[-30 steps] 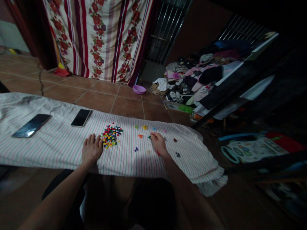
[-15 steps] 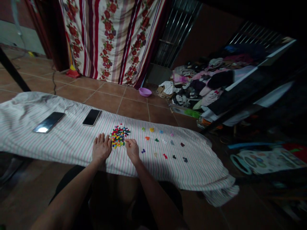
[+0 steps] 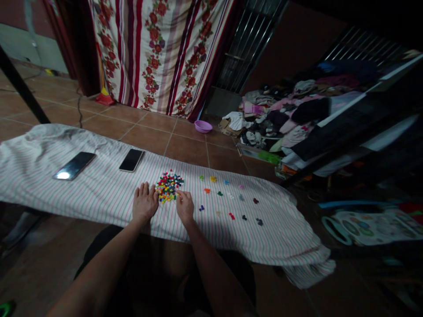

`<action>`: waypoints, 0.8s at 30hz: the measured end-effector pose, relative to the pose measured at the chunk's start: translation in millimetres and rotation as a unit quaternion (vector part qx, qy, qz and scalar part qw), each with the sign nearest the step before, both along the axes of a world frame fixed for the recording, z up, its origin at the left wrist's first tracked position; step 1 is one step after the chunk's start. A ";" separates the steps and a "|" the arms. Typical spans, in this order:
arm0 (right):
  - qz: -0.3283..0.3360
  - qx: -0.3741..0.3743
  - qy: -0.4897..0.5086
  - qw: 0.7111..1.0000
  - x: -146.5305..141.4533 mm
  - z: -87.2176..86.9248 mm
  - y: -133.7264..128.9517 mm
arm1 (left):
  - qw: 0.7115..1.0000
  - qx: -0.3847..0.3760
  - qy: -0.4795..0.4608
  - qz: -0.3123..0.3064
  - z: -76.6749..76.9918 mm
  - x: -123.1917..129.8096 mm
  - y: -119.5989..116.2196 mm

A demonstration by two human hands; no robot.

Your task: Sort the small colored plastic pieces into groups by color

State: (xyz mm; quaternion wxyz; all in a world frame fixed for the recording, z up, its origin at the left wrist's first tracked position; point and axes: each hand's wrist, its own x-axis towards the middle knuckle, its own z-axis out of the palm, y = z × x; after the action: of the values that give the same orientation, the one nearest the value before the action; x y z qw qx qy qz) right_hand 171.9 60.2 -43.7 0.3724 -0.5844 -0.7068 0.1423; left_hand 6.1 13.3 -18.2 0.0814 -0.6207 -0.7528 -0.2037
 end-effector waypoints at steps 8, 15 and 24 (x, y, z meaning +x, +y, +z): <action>-0.032 -0.022 -0.010 0.999 -4.6 -2.5 1.2 | 1.000 0.004 0.005 0.006 -4.8 -1.1 1.9; -0.051 -0.008 -0.019 0.998 -5.4 -4.8 2.2 | 1.000 0.010 0.005 0.000 -6.5 -1.6 1.7; -0.049 -0.009 0.013 0.999 -5.5 -2.2 -0.7 | 1.000 0.009 0.000 0.000 -1.9 -0.7 -0.4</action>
State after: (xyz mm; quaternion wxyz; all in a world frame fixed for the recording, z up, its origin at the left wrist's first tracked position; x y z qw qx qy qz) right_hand 166.5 59.4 -45.9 0.3826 -0.6198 -0.6713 0.1374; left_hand 5.5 13.0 -20.1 0.0866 -0.6195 -0.7513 -0.2103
